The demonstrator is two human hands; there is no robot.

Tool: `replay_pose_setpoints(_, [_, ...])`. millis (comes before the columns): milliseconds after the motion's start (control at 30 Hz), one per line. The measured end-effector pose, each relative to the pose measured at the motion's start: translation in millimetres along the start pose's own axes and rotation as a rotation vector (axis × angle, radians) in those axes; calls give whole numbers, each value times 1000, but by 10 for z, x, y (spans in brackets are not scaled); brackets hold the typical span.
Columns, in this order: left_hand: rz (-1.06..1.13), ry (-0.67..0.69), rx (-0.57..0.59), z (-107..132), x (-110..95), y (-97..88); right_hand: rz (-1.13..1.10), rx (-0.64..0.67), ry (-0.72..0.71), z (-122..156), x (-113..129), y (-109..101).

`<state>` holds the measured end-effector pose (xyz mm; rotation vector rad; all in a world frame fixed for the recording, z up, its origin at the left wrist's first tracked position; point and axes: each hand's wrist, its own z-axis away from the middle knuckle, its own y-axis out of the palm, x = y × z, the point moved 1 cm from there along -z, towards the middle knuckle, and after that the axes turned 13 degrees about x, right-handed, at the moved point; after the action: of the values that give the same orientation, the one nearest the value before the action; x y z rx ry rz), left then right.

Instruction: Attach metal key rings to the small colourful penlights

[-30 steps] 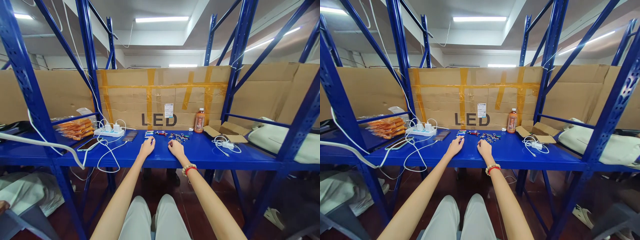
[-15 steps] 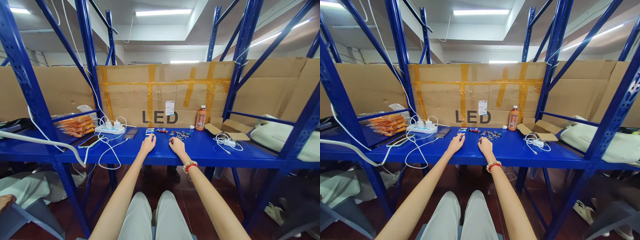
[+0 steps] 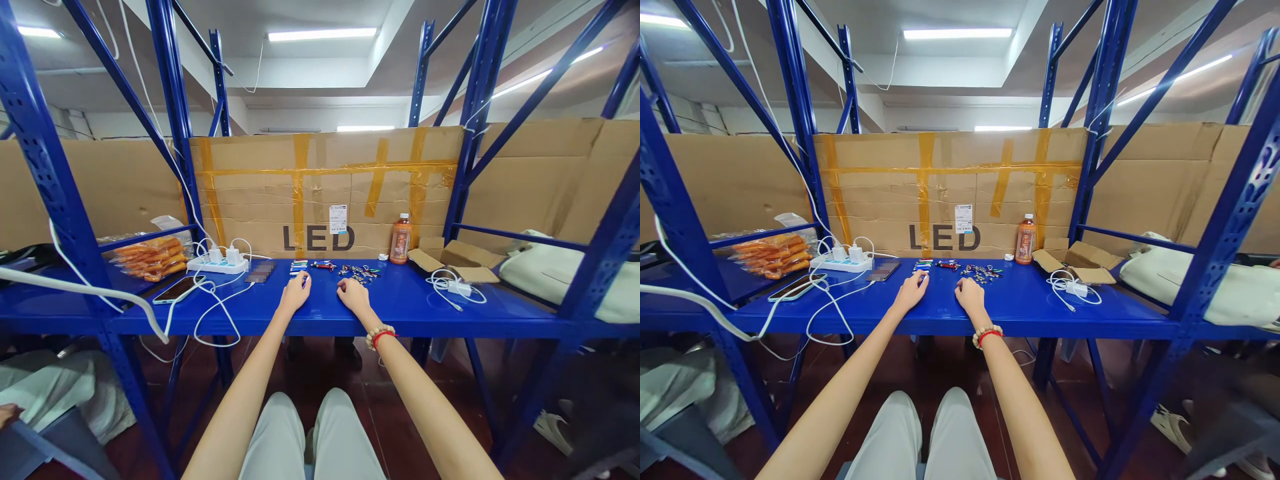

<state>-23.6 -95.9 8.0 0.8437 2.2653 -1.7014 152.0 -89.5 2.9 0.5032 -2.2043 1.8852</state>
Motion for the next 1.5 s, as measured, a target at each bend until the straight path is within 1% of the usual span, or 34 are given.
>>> replay_pose_setpoints(700, [61, -25, -12, -22, 23, 5, 9, -8, -18, -36, -31, 36])
replay_pose_setpoints(1233, [54, -22, -20, -1, 10, -2, 24, -24, -43, -46, -42, 48])
replay_pose_setpoints(1500, [46, -22, -24, -21, 42, 13, 11, -44, -59, -40, -41, 45])
